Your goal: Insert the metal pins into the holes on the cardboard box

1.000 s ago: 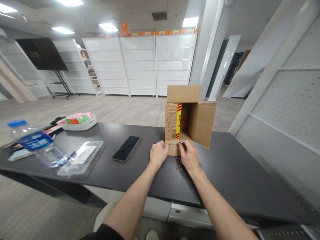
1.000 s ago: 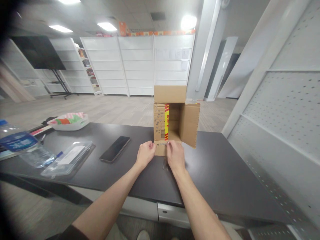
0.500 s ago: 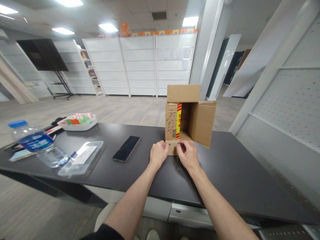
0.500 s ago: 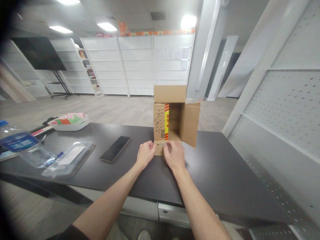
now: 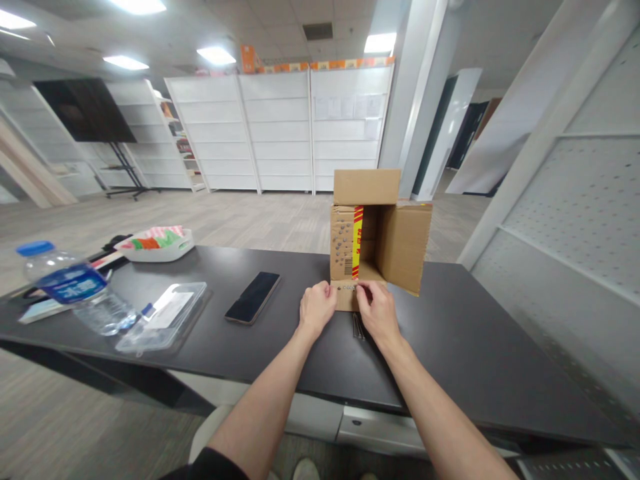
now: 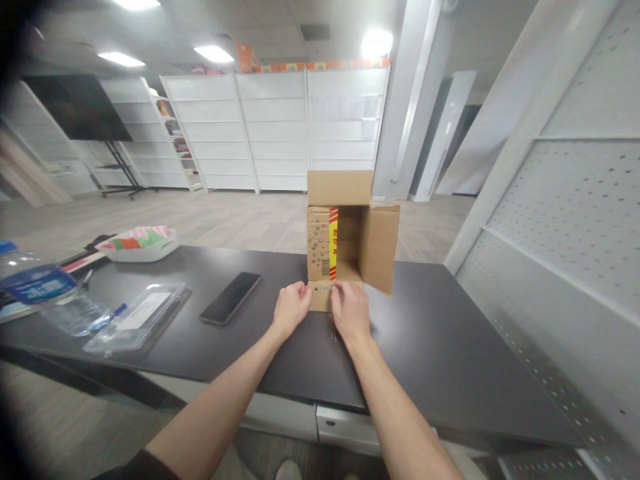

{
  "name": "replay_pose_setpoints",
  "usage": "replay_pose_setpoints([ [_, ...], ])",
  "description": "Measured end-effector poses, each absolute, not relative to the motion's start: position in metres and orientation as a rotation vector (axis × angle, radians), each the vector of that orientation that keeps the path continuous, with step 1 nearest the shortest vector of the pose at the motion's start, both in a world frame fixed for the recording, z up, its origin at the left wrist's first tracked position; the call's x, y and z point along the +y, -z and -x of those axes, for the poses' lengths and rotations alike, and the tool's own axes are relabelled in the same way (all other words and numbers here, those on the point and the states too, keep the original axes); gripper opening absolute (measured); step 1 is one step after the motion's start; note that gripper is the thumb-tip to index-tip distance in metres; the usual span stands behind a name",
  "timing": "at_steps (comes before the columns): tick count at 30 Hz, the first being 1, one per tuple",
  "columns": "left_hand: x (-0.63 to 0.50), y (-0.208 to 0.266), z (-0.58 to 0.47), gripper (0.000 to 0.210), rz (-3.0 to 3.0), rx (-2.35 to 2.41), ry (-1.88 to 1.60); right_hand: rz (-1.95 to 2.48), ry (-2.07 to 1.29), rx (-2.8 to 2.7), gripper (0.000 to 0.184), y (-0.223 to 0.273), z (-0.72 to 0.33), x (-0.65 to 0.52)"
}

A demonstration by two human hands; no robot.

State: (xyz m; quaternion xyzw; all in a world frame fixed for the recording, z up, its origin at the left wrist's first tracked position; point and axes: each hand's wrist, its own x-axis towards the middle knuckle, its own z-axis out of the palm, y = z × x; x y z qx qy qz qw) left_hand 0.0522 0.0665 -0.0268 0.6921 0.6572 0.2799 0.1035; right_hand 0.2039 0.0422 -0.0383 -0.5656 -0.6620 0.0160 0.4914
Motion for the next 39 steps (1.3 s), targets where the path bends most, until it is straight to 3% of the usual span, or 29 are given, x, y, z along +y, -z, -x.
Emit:
replay_pose_setpoints([
  [39, 0.064, 0.023, -0.052, 0.027, -2.018, 1.955, -0.793, 1.446, -0.032, -1.823, 0.015, 0.038, -0.198, 0.028],
])
